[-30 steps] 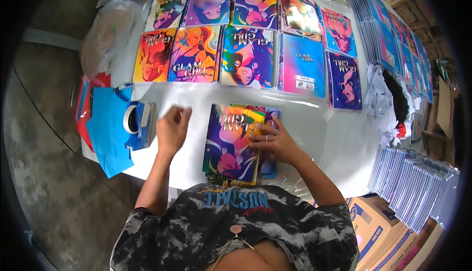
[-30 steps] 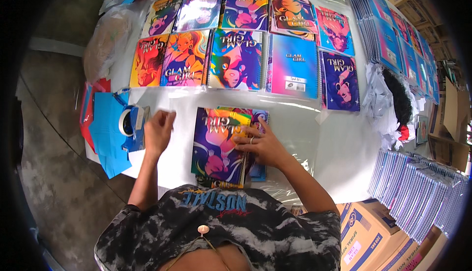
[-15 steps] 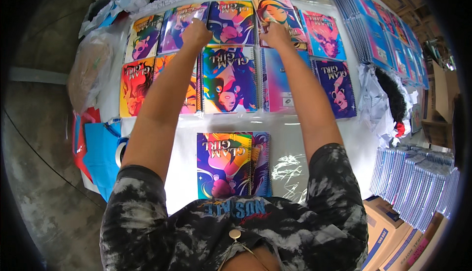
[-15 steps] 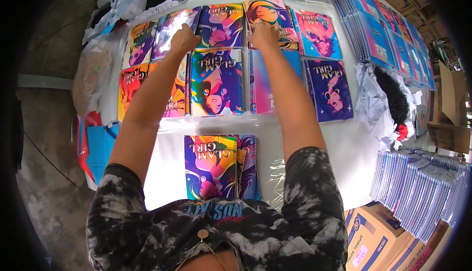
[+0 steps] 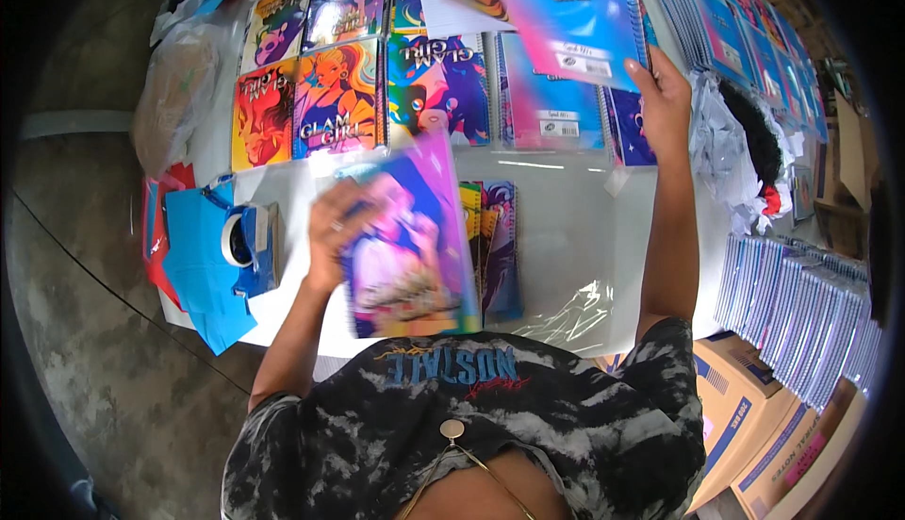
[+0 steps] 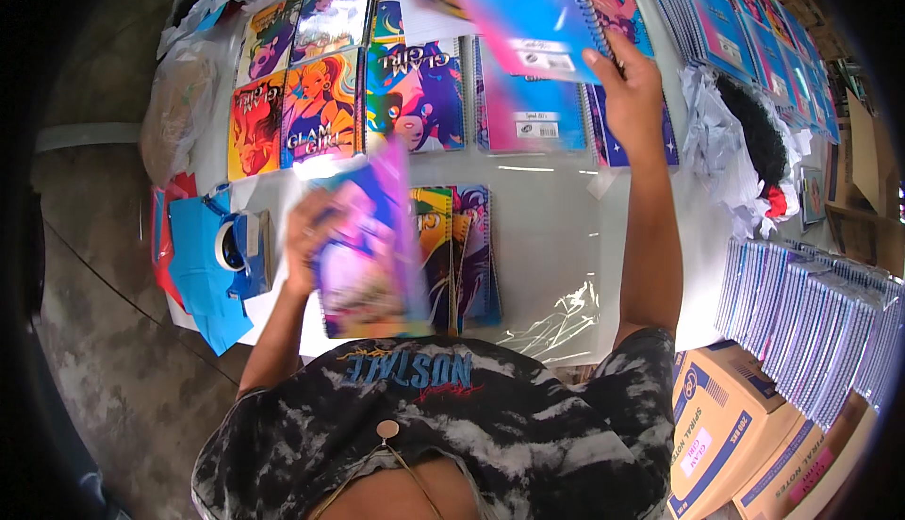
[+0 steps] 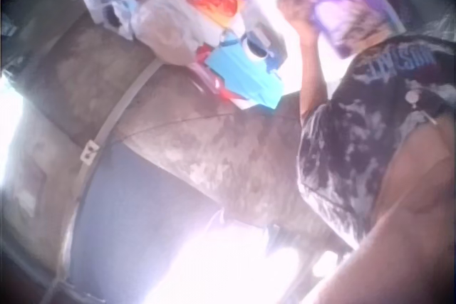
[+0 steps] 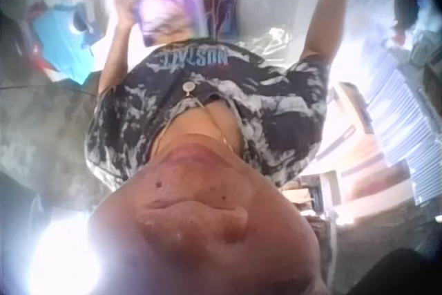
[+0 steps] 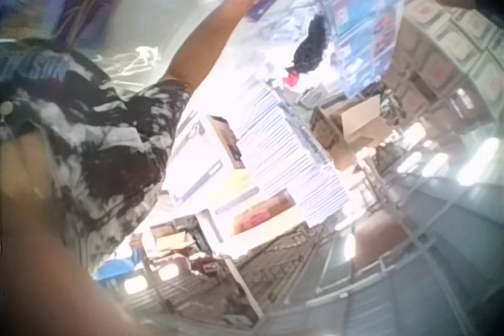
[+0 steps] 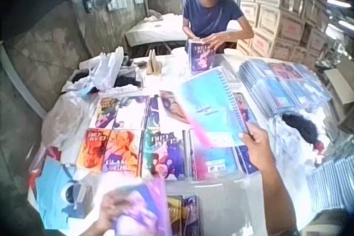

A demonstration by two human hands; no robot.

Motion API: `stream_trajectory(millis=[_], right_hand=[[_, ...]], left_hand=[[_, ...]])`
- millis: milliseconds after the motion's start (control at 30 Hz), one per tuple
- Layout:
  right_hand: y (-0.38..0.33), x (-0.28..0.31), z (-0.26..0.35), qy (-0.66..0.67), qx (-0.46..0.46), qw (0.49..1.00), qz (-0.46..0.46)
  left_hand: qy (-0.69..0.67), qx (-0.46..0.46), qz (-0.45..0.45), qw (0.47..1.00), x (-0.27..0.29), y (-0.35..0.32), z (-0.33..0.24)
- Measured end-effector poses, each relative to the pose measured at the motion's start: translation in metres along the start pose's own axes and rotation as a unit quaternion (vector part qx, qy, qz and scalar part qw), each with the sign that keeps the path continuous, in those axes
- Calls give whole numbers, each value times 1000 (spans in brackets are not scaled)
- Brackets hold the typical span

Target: The person places spiral-bound notebooks into clear plastic sleeves, seals them with tape, and stacks the packaged units on the table. The person repeatedly handles notebooks and plastic sleeves, using a tape dispenser to seal each package.

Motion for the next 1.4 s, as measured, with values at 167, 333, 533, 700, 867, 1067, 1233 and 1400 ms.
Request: stream_trajectory(millis=[167,333,533,700,867,1067,1233,1400], right_hand=[[-86,-53,13,182,132,966,127],[-171,-153,-23,-197,274,871,357],[-33,-65,-46,-181,229,956,-20],[102,83,-149,-490,-113,762,-408],[125,96,-141,-212,-75,916,-332],[-94,-20,68,-115,327,931,-115],[-244,-114,57,-210,138,950,187],[-257,-135,-115,-59,-249,960,117]], left_hand=[[-53,195,-36,979,-29,-73,1],[-485,347,-193,779,-73,-89,-12],[-279,396,-84,871,-74,-67,-36],[-318,412,-77,850,-76,-60,-38],[-334,413,-97,842,-77,-61,-36],[-344,439,-111,823,-75,-79,-31],[-561,412,-179,695,-100,-109,-2],[-389,352,-66,849,-88,-88,-14]])
Point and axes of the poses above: each hand's wrist, its own y-axis towards the middle knuckle, its own x-axis out of the back of the hand, z = x × y, the point moved 9 cm from there along y, towards the middle knuckle, and after that the axes turned 11 degrees about -x, right-handed, at the moved point
